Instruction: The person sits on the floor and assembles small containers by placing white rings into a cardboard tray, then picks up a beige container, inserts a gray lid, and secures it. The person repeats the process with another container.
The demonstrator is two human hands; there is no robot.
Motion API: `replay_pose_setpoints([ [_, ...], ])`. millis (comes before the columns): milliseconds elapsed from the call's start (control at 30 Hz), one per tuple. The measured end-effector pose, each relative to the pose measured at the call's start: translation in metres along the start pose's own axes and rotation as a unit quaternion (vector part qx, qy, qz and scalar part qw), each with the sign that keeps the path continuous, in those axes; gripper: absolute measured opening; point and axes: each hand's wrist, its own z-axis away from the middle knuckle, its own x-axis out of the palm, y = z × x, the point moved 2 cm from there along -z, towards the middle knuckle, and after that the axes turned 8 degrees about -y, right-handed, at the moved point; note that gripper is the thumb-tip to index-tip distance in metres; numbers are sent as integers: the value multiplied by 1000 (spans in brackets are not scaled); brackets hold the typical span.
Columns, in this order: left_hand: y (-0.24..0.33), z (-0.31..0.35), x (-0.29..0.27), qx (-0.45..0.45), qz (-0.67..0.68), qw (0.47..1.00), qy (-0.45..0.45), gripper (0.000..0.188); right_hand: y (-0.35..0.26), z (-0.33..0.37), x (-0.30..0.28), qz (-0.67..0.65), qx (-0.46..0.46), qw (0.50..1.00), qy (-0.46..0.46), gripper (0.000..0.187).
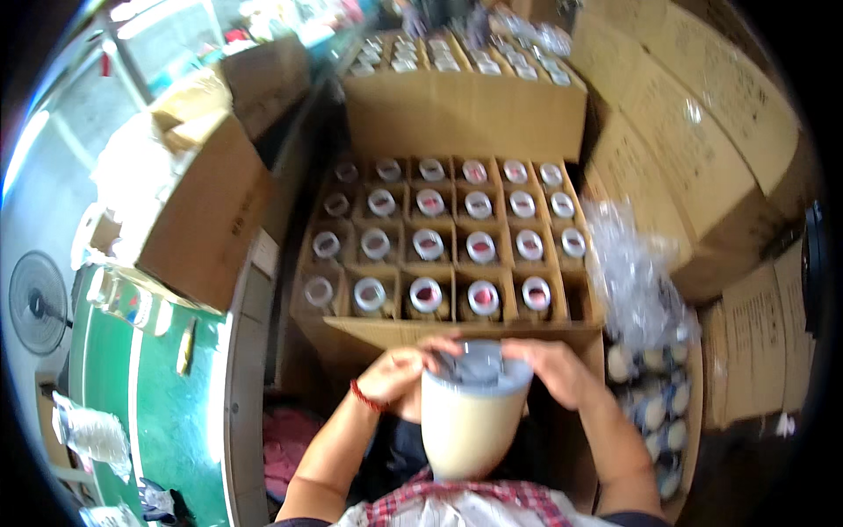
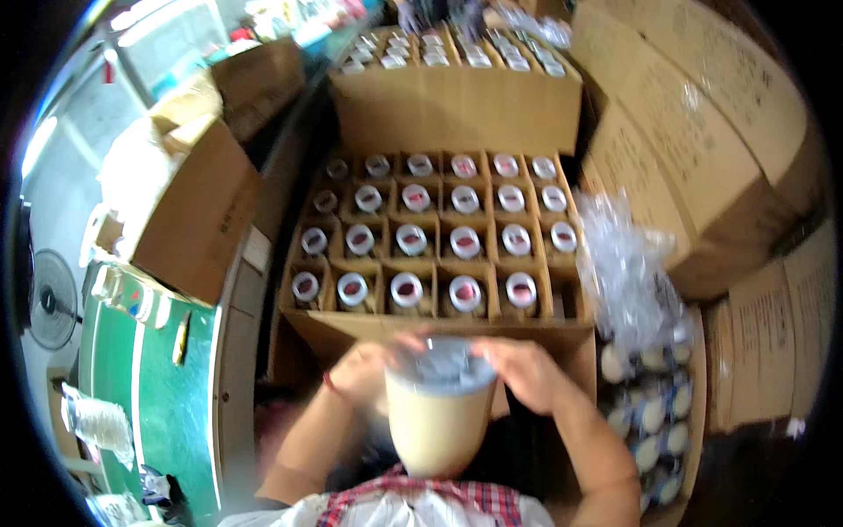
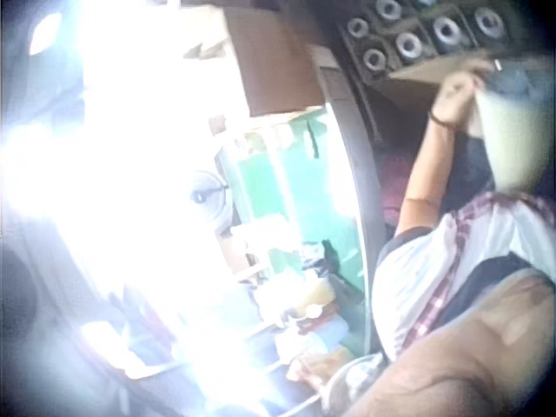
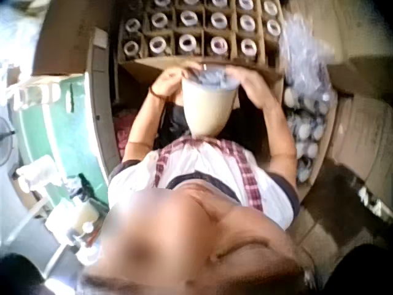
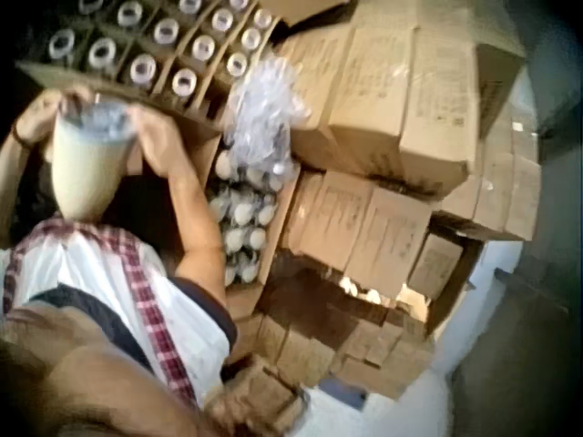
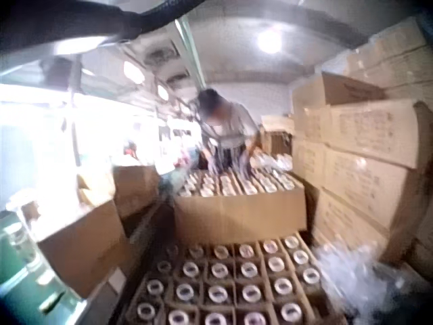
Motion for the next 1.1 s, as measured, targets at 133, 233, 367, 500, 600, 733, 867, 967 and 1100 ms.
replay_pose_setpoints([
  [133,28,-28,36,-10,-231,972,44,26,51,-36,-6,-307,173,936,7,68],
  [233,61,-58,102,-8,-587,809,27,23,77,-86,31,-649,95,737,-162,69],
  [367,45,-63,112,8,-657,752,44,14,66,-89,44,-697,-14,672,-250,67],
  [500,31,-30,29,65,-334,939,-38,23,31,-33,15,-403,57,908,-95,59],
  [600,11,-28,0,81,-110,988,-73,32,0,-13,9,-75,10,996,-39,55],
  [733,33,-39,25,-21,-216,975,-47,24,35,-29,-4,-303,123,943,-55,61],
  [867,64,-62,105,-48,-514,854,55,18,88,-78,39,-685,48,704,-181,67],
  [967,50,-62,115,-9,-660,750,52,11,66,-87,51,-690,24,685,-233,71],
  [1100,42,-45,52,22,-380,923,-65,25,44,-35,25,-451,85,884,-89,70],
])
